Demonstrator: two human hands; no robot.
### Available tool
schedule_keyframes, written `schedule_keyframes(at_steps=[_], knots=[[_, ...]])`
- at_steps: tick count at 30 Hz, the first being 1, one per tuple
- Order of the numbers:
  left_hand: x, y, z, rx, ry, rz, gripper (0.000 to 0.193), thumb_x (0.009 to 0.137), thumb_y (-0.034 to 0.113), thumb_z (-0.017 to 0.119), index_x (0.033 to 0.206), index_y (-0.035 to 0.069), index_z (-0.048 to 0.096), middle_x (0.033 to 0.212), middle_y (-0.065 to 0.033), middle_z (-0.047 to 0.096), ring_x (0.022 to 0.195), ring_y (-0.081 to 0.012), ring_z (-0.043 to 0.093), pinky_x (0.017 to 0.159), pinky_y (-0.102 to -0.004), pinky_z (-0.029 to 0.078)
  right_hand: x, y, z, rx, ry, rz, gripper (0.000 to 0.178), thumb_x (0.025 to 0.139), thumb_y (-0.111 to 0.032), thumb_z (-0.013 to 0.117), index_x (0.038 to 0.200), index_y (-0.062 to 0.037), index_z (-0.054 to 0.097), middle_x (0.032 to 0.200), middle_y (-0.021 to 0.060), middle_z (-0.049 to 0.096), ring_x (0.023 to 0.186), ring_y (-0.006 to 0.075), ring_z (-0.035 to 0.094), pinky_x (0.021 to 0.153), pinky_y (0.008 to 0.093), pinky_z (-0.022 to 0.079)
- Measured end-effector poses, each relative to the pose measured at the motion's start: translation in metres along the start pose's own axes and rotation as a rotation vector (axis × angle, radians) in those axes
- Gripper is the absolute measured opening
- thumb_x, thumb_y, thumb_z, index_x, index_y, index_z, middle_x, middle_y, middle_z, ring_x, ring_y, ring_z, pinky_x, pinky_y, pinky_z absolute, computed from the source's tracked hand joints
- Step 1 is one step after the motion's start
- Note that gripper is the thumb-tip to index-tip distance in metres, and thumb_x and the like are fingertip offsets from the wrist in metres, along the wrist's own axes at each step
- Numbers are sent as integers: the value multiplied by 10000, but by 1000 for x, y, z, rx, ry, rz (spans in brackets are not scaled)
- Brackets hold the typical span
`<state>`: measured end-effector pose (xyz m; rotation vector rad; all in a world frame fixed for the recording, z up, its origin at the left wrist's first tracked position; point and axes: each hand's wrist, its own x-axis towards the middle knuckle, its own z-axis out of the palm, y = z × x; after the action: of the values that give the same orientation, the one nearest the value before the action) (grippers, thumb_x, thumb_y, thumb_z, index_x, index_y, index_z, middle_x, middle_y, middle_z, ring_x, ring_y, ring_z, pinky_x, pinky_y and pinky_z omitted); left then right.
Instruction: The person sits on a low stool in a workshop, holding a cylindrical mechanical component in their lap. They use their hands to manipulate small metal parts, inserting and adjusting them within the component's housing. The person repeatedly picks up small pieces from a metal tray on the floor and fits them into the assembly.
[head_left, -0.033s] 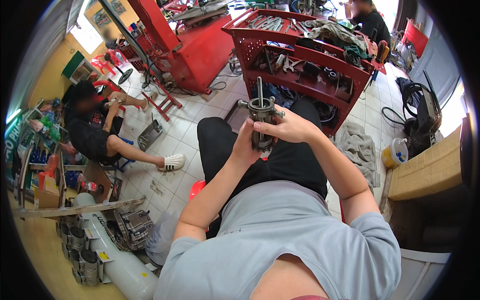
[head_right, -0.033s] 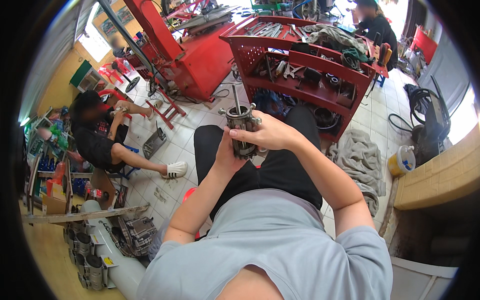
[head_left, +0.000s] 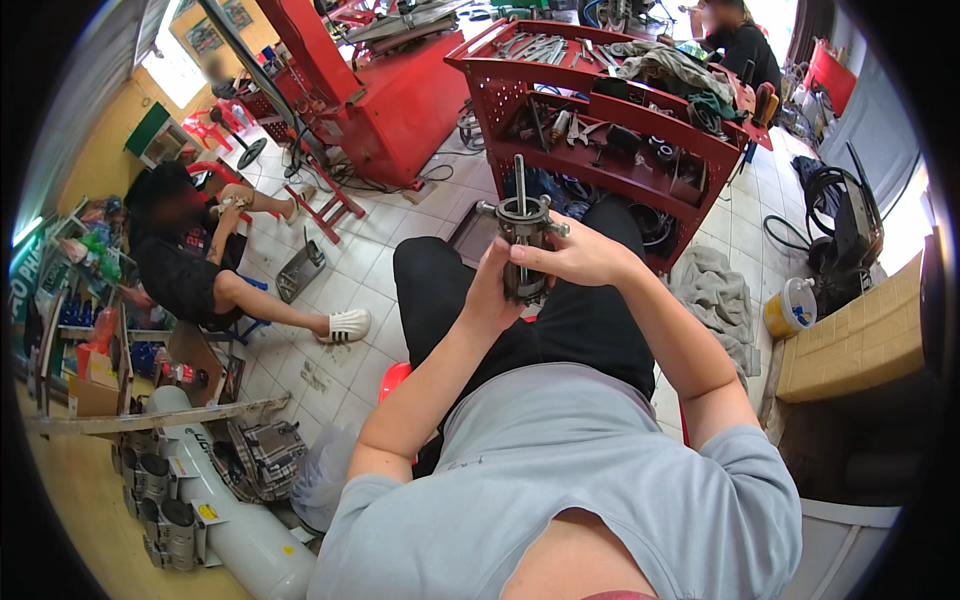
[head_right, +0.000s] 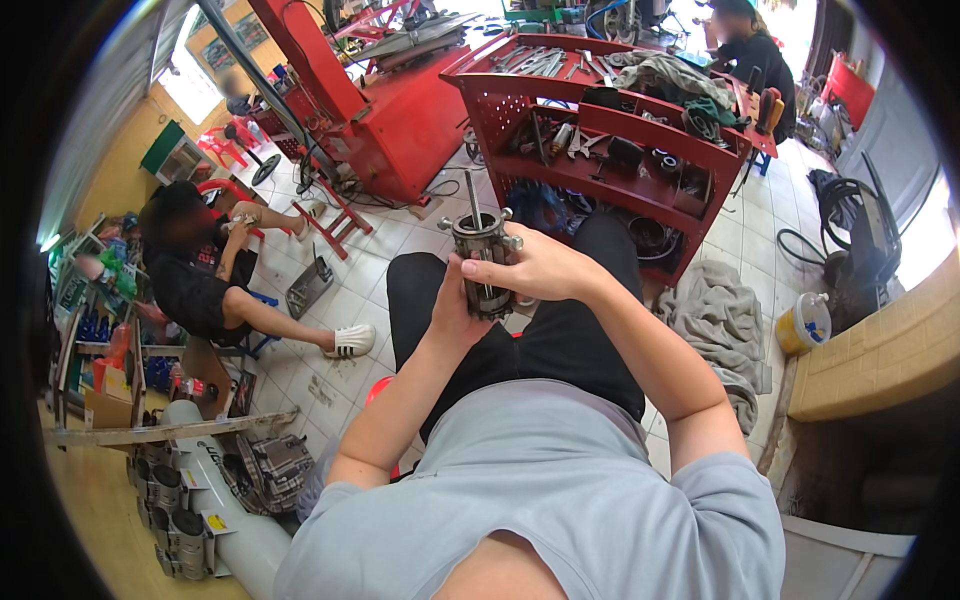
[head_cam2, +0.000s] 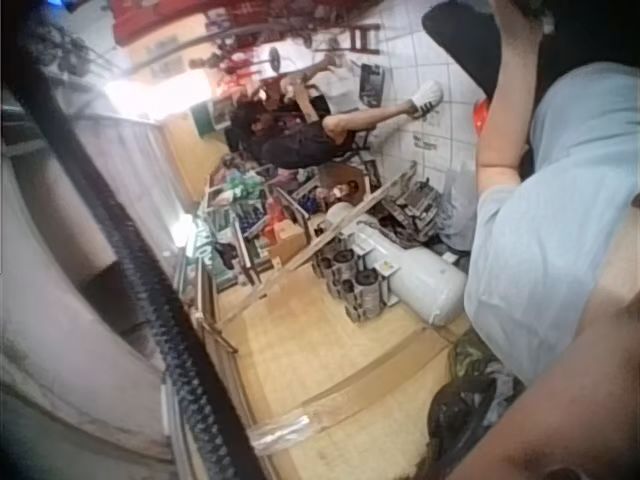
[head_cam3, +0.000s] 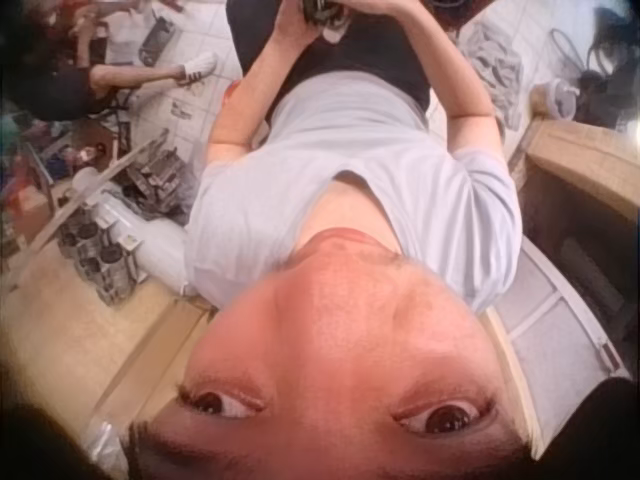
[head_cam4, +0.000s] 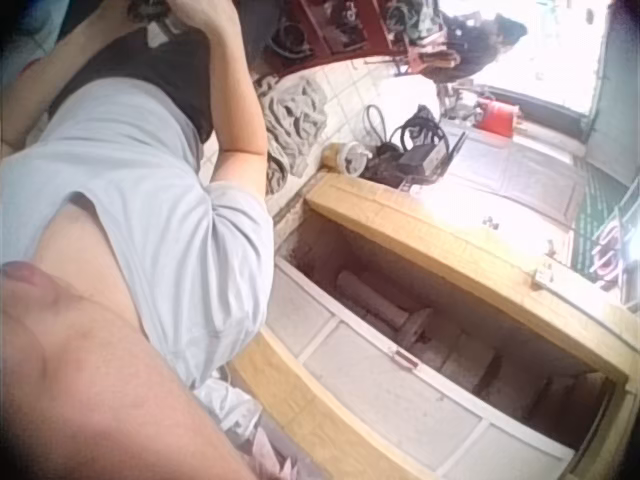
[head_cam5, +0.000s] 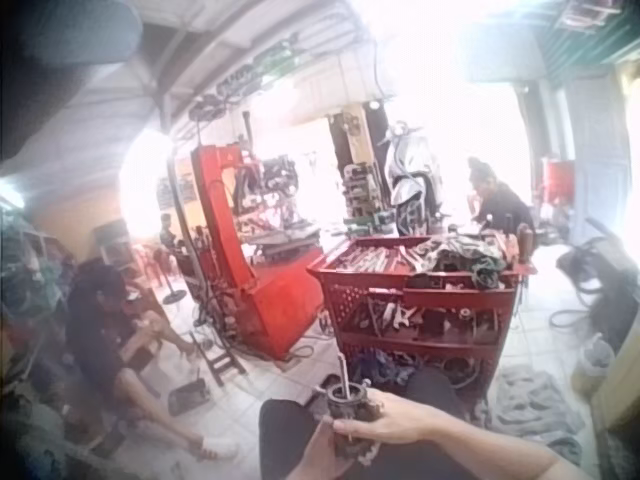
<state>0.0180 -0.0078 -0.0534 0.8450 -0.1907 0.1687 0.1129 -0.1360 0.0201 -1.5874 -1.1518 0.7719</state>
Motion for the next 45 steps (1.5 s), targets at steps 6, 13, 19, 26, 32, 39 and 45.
schedule_keyframes(at_steps=[6,13,19,26,32,39,45], knots=[[1,5,-1,-133,56,5,636,874,606,538,1198,58,538,986,-78,631,869,-190,631,767,-356,530,1,21,-24,280,-127,-70,449,915,-291,566,1254,-11,473,1016,80,575,925,142,553,841,298,445],[0,20,-1,-243,90,10,518,845,647,542,957,141,559,917,-96,644,873,-241,650,808,-364,537,6,12,-9,-143,400,-254,246,888,-132,530,1101,-7,519,877,29,561,797,118,529,738,259,444],[2,33,2,-294,122,144,599,839,703,479,884,111,560,896,-124,636,916,-265,604,836,-388,495,31,60,34,932,330,247,475,952,-566,407,930,-115,555,688,14,512,530,153,507,422,333,401],[5,18,-6,-51,311,170,710,906,685,347,914,26,611,906,-148,654,868,-269,626,817,-386,499,50,42,87,1486,490,94,485,985,-535,307,1023,-139,586,930,36,611,801,183,570,652,366,419],[5,16,-5,-88,338,208,684,918,658,366,942,17,604,921,-137,658,888,-268,635,809,-409,505,52,67,98,1523,468,35,516,1005,-492,277,957,-55,548,855,88,597,772,222,585,729,362,468],[9,21,-5,83,422,245,502,925,552,494,959,55,555,842,-102,625,776,-230,667,693,-376,568,45,104,67,1168,496,531,434,936,-541,376,787,-145,471,508,-73,232,385,78,182,370,256,136],[13,27,-7,300,405,298,466,928,511,527,968,47,544,807,-77,609,688,-183,666,585,-310,565,46,68,10,1367,412,250,106,820,-218,416,744,-150,445,588,-49,299,504,112,327,430,273,226]])
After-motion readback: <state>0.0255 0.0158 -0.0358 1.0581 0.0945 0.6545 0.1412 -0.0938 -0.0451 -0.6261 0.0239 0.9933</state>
